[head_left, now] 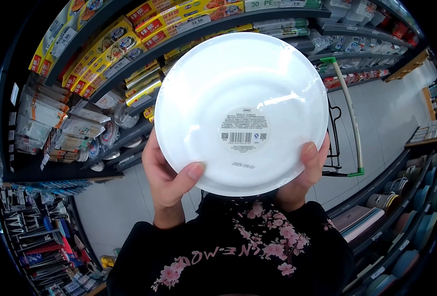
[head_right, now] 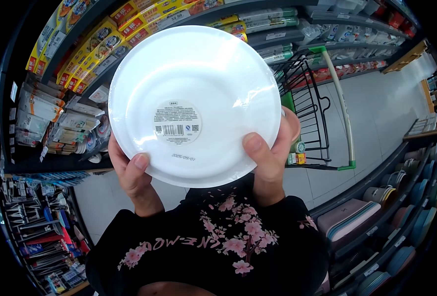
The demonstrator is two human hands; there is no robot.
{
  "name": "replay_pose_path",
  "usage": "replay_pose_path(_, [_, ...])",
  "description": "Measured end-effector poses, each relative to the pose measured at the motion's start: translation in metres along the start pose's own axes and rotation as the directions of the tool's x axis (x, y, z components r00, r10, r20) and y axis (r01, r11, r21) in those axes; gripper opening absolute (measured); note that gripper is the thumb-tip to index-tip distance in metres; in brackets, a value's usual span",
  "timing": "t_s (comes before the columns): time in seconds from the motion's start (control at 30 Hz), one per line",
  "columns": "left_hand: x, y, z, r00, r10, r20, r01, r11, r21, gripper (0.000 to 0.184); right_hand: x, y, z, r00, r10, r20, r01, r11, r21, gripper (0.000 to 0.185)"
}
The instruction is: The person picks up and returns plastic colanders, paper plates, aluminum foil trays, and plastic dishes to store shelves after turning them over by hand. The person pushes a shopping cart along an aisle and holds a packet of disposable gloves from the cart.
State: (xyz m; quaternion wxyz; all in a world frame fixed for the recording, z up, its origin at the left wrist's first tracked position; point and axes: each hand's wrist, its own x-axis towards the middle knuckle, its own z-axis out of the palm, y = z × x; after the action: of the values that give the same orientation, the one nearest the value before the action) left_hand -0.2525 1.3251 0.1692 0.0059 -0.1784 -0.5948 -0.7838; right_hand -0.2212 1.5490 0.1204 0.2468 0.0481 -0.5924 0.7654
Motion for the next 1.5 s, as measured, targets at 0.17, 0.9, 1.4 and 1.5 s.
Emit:
replay_pose_path(0.17, [0.001,-0.001,0.0,1.0,-0.008,0.0,0.008,1.0,0.02,0.077,0.001,0.003,0.003,1.0,-0.017,0.009,0.017,1.0,0.016,0.086])
replay_pose_path(0.9, [0.003,-0.001,-0.001,0.999,0.017,-0.032,-0.015,0.999,0.041,0.077,0.001,-0.014,0.025,0.988,0.131,-0.077,-0.11,0.966,0.234,0.069])
replay_pose_path(1.4, [0.003,-0.001,-0.001,1.0,0.002,-0.017,-0.002,1.0,-0.009,0.076,0.001,-0.01,0.022,0.992,0.126,-0.014,-0.114,0.936,0.334,0.07])
replay_pose_path(1.5, [0.003,0.0,-0.001,1.0,0.0,-0.027,0.0,1.0,-0.008,0.076,0.001,-0.009,0.024,0.993,0.117,-0.03,-0.1,0.934,0.344,0.07])
